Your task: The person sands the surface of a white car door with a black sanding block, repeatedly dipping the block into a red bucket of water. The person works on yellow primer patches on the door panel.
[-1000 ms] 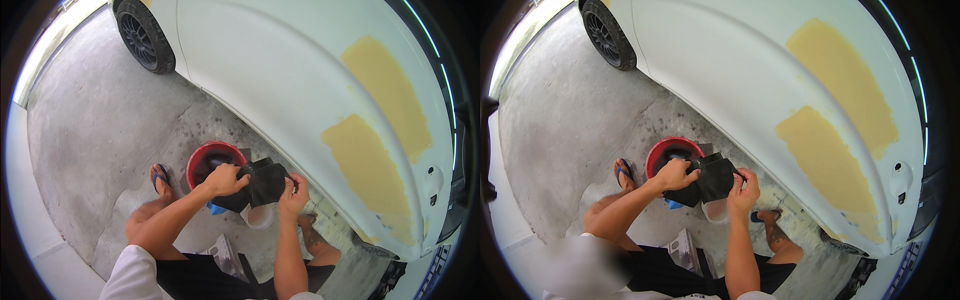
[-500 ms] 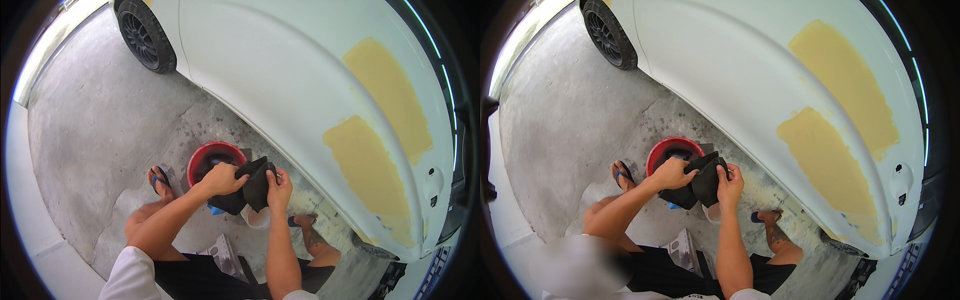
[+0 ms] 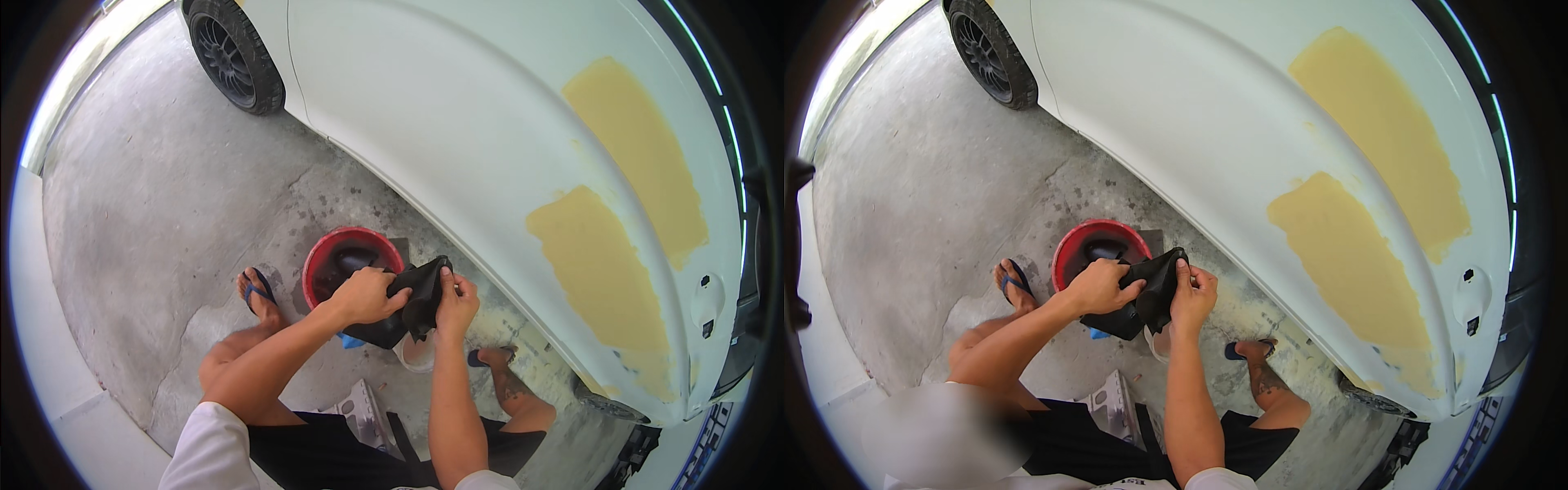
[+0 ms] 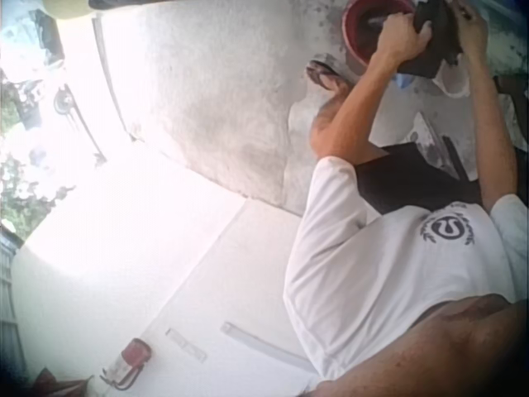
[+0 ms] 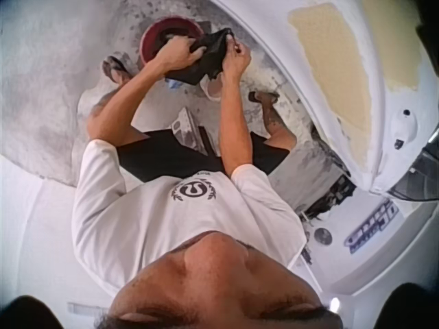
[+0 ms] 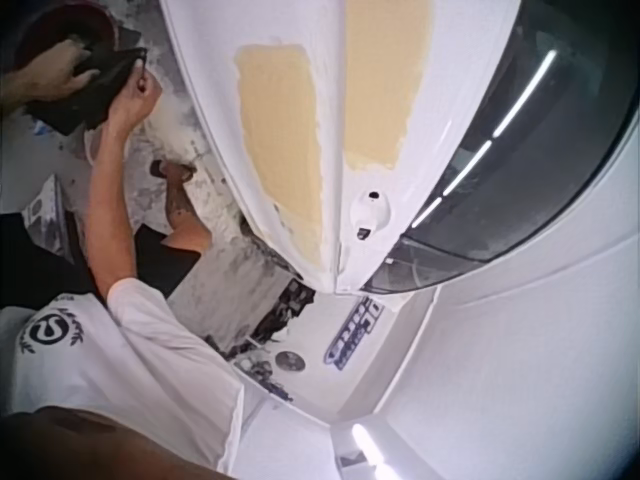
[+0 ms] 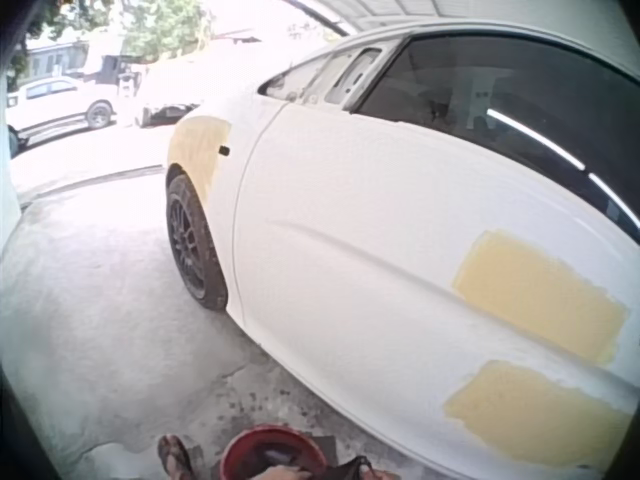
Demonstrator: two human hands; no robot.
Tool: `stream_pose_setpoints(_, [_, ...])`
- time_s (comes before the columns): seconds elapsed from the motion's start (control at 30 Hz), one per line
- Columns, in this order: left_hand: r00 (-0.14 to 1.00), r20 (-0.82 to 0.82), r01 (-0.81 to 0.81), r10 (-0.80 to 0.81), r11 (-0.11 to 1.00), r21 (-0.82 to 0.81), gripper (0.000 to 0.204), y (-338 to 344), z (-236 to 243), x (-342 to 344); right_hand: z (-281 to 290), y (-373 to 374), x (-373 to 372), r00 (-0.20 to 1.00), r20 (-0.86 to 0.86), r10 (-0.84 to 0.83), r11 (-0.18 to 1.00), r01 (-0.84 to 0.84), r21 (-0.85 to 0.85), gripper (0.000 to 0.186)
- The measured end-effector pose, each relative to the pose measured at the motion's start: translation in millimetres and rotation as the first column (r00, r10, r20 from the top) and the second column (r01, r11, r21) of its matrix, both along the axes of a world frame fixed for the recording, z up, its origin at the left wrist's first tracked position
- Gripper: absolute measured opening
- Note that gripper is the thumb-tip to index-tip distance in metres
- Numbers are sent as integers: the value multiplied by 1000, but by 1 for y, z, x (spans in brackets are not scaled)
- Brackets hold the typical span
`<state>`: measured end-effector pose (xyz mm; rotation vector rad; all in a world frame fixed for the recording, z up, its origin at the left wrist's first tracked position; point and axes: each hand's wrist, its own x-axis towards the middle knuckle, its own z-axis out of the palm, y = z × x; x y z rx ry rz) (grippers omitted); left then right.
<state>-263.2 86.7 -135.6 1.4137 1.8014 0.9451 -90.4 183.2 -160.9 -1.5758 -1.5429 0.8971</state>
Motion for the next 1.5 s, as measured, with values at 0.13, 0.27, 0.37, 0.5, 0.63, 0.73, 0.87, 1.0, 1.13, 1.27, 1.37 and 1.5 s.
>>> stream_pose_setpoints(0.13, [1000,7,29,-29,1000,-1,48,0,-1,-3,6,3,3,996,-58,72,994,-77,-83,32])
stream_pose_setpoints(0.27, [1000,14,22,-22,1000,9,49,1,-1,-4,13,2,1,994,-43,98,990,-102,-95,32])
stream_pose_setpoints(0.37, [998,41,38,-37,999,-19,49,1,-3,-4,14,0,-2,994,-14,108,989,-105,108,31])
stream_pose_setpoints(0.5, [998,50,49,-49,999,-3,48,1,-8,-9,11,1,3,993,-108,50,979,-70,-190,28])
stream_pose_setpoints(0.63, [983,35,181,-179,980,-78,55,2,-20,-25,7,10,22,981,-130,147,958,-174,-228,26])
stream_pose_setpoints(0.73, [979,-172,114,-113,994,-5,62,1,-26,-46,4,20,38,979,-88,185,959,-199,-202,28])
stream_pose_setpoints(0.87, [972,-25,-234,235,947,-220,69,2,-21,-73,0,26,46,985,84,152,979,-139,-148,34])
stream_pose_setpoints(1.0, [477,855,-247,202,965,-90,56,6,-10,-56,-8,20,42,992,-104,77,962,-101,-255,44])
stream_pose_setpoints(1.13, [518,854,85,-56,996,14,47,15,-8,-1,-12,3,39,795,-578,-185,838,-180,-515,53])
stream_pose_setpoints(1.27, [891,412,69,-194,952,300,49,17,-10,18,-11,-12,39,578,-777,-250,779,-356,-516,46])
stream_pose_setpoints(1.37, [871,464,6,-160,949,315,48,15,-7,12,-8,-20,38,582,-785,-213,789,-371,-490,40])
stream_pose_setpoints(1.5, [704,707,-30,-65,992,122,47,13,0,-2,-4,-23,38,678,-724,-122,742,-422,-520,38])
